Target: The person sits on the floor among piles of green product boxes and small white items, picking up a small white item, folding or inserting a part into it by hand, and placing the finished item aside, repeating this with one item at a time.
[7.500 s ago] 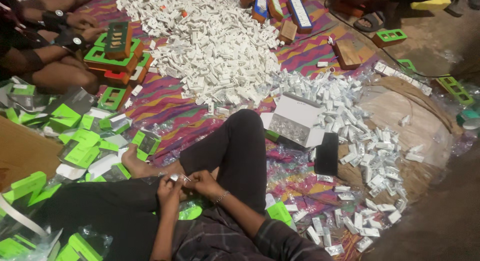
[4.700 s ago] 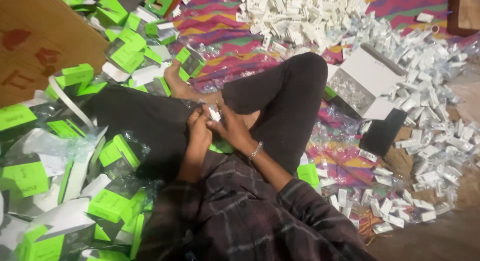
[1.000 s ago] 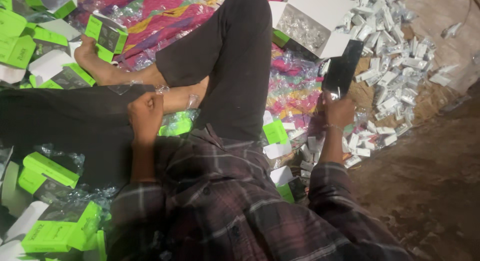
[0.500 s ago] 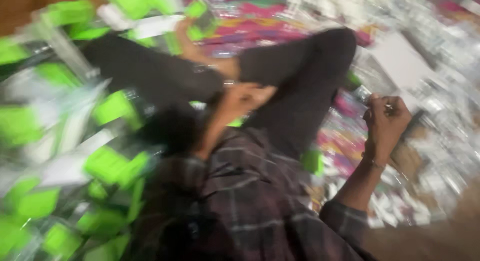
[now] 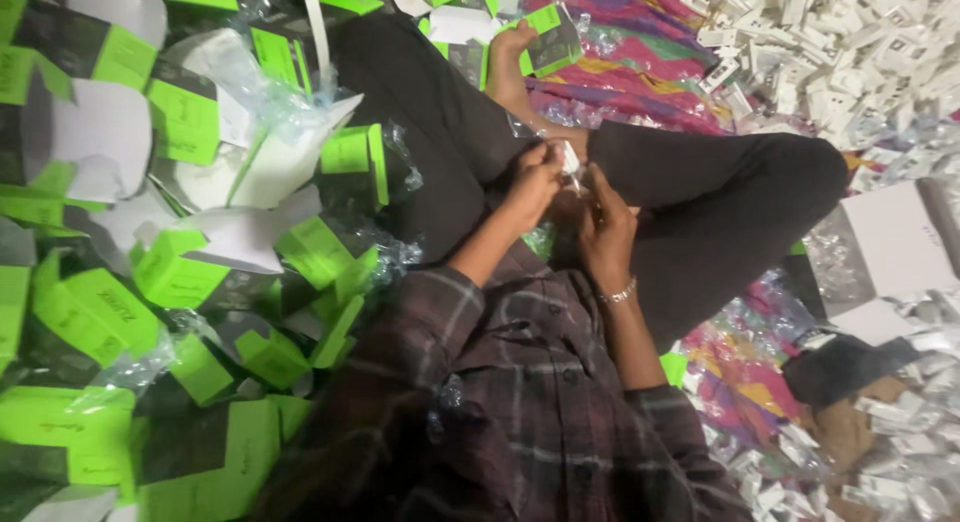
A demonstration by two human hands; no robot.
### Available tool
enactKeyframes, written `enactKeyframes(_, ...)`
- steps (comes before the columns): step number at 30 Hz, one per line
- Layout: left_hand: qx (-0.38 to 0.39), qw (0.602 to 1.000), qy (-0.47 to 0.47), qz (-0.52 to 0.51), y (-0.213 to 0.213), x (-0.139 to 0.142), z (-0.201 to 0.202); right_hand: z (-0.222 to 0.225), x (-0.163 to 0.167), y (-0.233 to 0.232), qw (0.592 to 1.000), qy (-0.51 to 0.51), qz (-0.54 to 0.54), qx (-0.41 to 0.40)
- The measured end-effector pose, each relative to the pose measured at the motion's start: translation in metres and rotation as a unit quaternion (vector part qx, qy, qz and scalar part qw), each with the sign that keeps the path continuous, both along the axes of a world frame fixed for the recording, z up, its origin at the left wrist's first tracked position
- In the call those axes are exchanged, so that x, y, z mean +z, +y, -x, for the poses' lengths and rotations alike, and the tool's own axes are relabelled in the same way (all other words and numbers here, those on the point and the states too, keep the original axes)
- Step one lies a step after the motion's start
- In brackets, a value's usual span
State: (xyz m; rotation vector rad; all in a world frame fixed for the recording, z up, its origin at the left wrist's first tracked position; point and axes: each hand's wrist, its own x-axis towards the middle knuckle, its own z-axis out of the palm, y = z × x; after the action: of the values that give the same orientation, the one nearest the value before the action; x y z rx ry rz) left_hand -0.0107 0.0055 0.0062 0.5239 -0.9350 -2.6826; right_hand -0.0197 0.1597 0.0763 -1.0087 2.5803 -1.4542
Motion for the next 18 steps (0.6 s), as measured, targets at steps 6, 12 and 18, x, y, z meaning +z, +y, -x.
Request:
enactKeyframes(6, 0.002, 0.975, -0.015, 0.222, 0.008, 0.002, -0.003, 0.003, 0.013, -0.004, 0.994, 0.102, -0.049, -0.002)
enactKeyframes(12, 0.008, 0.933, 0.013, 0.36, 0.005, -0.01, -0.005, -0.001, 0.014, -0.008, 0.995, 0.091, -0.038, -0.009)
enactKeyframes(18, 0.026, 0.932, 0.07, 0.354, 0.003, -0.012, -0.005, 0.0, 0.008, -0.016, 0.999, 0.003, 0.031, -0.02)
